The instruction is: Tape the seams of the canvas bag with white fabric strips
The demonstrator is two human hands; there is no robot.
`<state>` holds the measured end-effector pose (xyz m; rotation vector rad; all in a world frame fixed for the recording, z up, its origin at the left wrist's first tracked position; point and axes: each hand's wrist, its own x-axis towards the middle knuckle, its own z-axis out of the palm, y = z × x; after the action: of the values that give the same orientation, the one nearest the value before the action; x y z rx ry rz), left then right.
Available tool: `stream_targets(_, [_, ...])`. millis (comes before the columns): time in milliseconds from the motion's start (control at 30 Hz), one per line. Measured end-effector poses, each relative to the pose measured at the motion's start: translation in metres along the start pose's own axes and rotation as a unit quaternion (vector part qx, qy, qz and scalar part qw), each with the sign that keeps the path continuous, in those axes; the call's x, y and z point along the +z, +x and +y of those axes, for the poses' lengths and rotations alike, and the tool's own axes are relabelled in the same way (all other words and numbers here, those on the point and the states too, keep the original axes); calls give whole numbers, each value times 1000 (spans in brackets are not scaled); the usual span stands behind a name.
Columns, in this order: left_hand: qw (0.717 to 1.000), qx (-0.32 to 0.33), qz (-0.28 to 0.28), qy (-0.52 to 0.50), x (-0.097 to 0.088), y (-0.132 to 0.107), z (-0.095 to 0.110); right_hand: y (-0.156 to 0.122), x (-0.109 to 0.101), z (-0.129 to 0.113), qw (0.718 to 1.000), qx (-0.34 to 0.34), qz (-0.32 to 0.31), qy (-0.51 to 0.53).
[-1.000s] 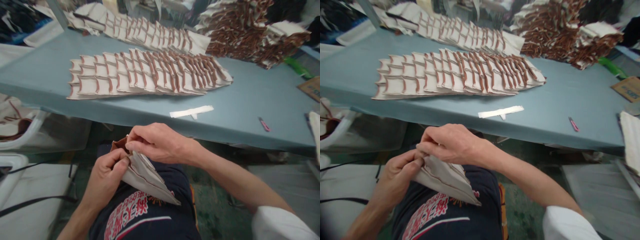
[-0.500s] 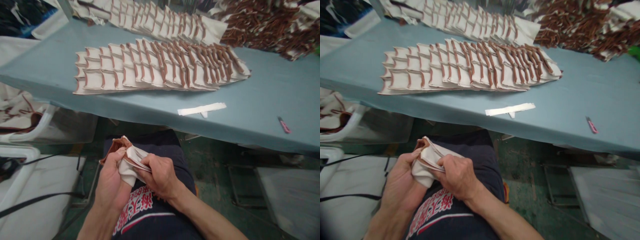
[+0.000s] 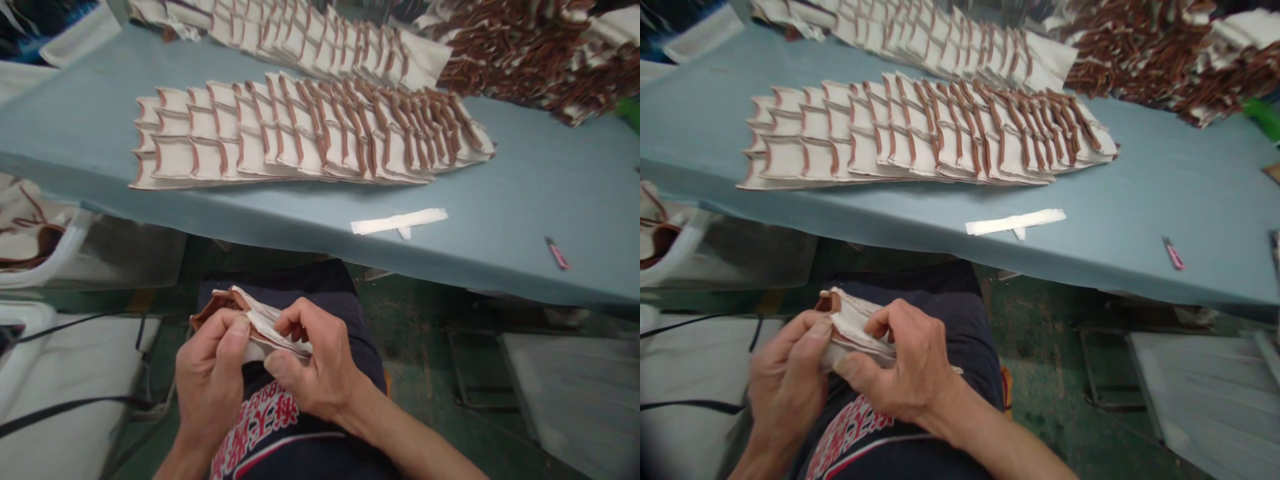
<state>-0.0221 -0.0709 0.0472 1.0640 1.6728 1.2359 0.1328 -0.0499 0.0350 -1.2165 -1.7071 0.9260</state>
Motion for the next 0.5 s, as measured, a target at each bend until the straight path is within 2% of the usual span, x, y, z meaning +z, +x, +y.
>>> stream_targets(100, [998, 34, 8, 43, 7, -7, 8, 6, -3, -18, 998, 45, 24, -28])
stream_targets(233, [998, 33, -6, 49, 11, -11, 11, 11, -4, -22, 996, 88, 20, -25])
stream_targets(300, [1000, 8, -10, 19, 11, -10, 7, 11, -5, -19, 994, 114, 0, 1])
stream_targets(400, [995, -62, -24, -68, 11, -5, -4, 9, -6, -15, 987, 146, -46, 53])
stream_targets(500, [985, -108, -34, -131, 14, 2, -16, 3, -7, -12, 985, 154, -57, 48])
